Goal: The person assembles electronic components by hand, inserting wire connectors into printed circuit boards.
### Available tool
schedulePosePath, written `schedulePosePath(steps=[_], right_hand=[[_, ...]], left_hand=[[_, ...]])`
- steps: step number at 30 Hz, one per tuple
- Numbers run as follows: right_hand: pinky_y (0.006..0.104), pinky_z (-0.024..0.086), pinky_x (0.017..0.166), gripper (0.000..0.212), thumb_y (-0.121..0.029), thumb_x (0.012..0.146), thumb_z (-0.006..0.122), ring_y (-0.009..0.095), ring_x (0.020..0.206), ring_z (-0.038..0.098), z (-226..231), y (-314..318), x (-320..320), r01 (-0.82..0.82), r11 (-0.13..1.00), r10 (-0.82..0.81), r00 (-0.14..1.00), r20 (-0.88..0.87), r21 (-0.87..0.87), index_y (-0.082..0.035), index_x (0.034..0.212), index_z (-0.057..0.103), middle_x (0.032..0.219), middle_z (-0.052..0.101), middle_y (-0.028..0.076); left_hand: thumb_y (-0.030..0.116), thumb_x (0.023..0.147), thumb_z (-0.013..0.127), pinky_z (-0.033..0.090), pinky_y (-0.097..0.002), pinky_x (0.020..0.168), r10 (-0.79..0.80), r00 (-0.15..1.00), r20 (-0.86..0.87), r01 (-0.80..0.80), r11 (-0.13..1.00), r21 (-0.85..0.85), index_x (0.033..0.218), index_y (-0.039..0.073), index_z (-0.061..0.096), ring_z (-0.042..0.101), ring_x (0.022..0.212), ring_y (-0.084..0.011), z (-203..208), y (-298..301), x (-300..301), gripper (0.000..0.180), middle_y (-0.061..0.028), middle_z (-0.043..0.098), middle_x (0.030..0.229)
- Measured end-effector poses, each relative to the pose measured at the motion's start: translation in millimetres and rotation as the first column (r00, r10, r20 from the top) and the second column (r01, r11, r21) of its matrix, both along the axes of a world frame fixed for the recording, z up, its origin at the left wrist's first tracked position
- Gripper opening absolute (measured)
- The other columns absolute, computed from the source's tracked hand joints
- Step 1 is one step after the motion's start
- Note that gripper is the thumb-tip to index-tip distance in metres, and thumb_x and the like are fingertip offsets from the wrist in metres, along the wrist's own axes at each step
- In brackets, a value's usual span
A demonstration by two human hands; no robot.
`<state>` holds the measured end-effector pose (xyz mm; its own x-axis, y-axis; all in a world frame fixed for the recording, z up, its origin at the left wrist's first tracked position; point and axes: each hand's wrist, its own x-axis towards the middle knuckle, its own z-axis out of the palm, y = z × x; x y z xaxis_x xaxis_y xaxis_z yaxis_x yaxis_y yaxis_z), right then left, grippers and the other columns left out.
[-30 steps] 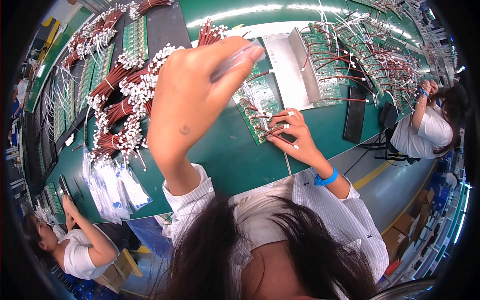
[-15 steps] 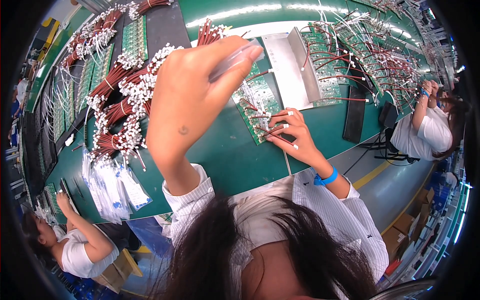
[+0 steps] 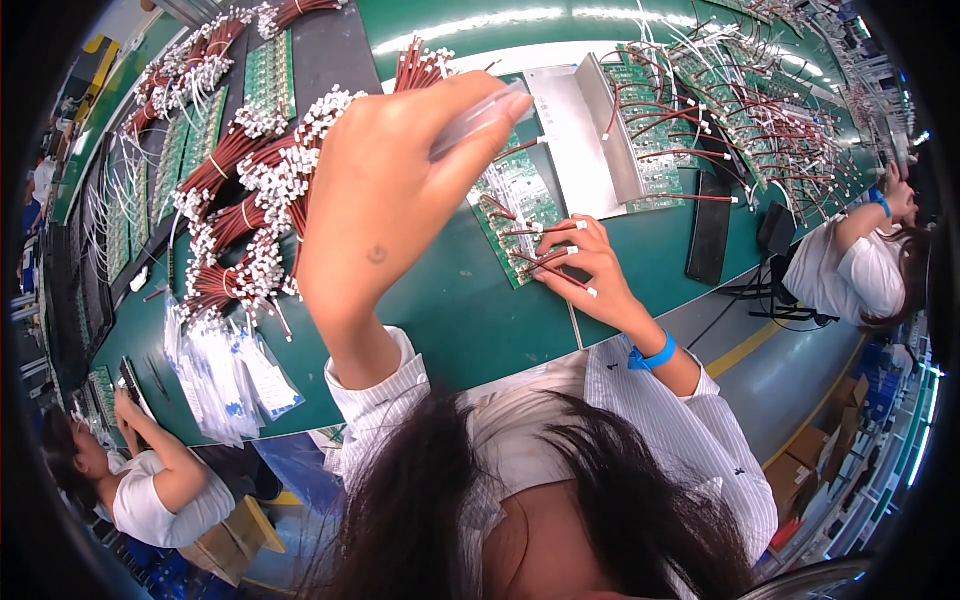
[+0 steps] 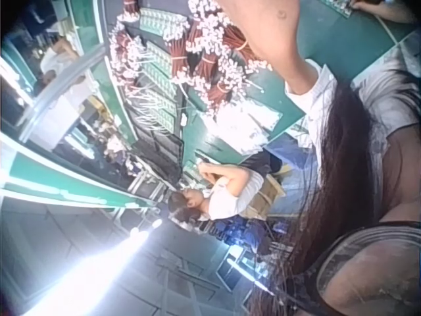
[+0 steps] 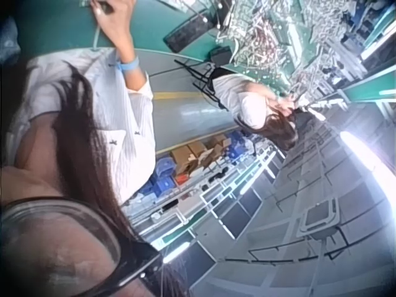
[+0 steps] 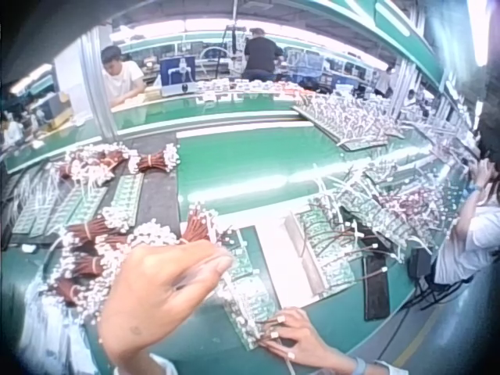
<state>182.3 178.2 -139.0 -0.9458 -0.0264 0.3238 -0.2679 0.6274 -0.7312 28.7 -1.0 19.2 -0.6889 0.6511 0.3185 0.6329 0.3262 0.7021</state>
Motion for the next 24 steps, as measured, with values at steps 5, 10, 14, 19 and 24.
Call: schedulePosePath(steps=[5, 10, 14, 19, 24], right_hand=[[0.0389, 0.035, 0.092, 0.016, -0.009, 0.066, 0.078, 0.023, 0.095, 0.053, -0.2, -0.2, -0.4, -0.002, 1.000, 0.002, 1.000, -0.007, -0.009, -0.010, 0.079, 0.067, 0.094, 0.060, 0.002], [0.0388, 0.035, 0.093, 0.017, -0.009, 0.066, 0.078, 0.023, 0.095, 0.054, -0.4, -0.4, 0.0, -0.003, 1.000, 0.003, 1.000, 0.001, -0.010, -0.010, 0.079, 0.067, 0.093, 0.061, 0.002], [0.0389, 0.035, 0.093, 0.016, -0.008, 0.067, 0.078, 0.023, 0.095, 0.054, -1.2, -0.5, -0.1, 0.002, 1.000, -0.002, 1.000, 0.006, -0.011, -0.009, 0.079, 0.067, 0.093, 0.061, 0.002], [0.0386, 0.035, 0.094, 0.015, -0.006, 0.068, 0.076, 0.021, 0.094, 0.055, -0.1, -1.0, -0.4, 0.006, 0.999, -0.006, 1.000, 0.000, -0.038, -0.008, 0.079, 0.066, 0.091, 0.061, 0.002], [0.0389, 0.036, 0.095, 0.011, -0.003, 0.070, 0.073, 0.020, 0.091, 0.058, 0.0, 0.2, -0.3, 0.042, 0.993, -0.040, 0.999, 0.022, -0.106, -0.006, 0.079, 0.066, 0.088, 0.063, 0.002]], left_hand=[[0.021, 0.089, 0.059, 0.041, -0.0260, 0.053, 0.000, 1.000, -0.024, -0.001, 0.999, -0.038, 0.095, -0.001, 0.067, 0.050, 0.055, -0.0111, -1.0, 1.1, -0.4, 0.024, -0.0087, 0.059, 0.064], [0.021, 0.089, 0.059, 0.040, -0.0258, 0.052, -0.013, 1.000, -0.012, 0.013, 1.000, -0.024, 0.096, -0.002, 0.066, 0.047, 0.054, -0.0114, -1.3, 2.6, 1.6, 0.025, -0.0088, 0.056, 0.063], [0.022, 0.089, 0.059, 0.039, -0.0259, 0.052, -0.017, 1.000, -0.020, 0.017, 0.999, -0.030, 0.096, -0.001, 0.066, 0.047, 0.054, -0.0109, -3.2, 2.6, 0.4, 0.025, -0.0086, 0.056, 0.062], [0.023, 0.087, 0.061, 0.043, -0.0373, 0.052, 0.051, 0.999, 0.003, -0.052, 0.997, 0.050, 0.093, 0.004, 0.067, 0.058, 0.055, -0.0337, -3.2, -0.1, 0.8, 0.021, -0.0174, 0.059, 0.063], [0.022, 0.087, 0.061, 0.044, -0.0352, 0.053, 0.063, 0.997, 0.036, -0.063, 0.998, 0.013, 0.093, 0.004, 0.067, 0.058, 0.055, -0.0325, 0.5, -0.2, 1.3, 0.020, -0.0171, 0.059, 0.063]])
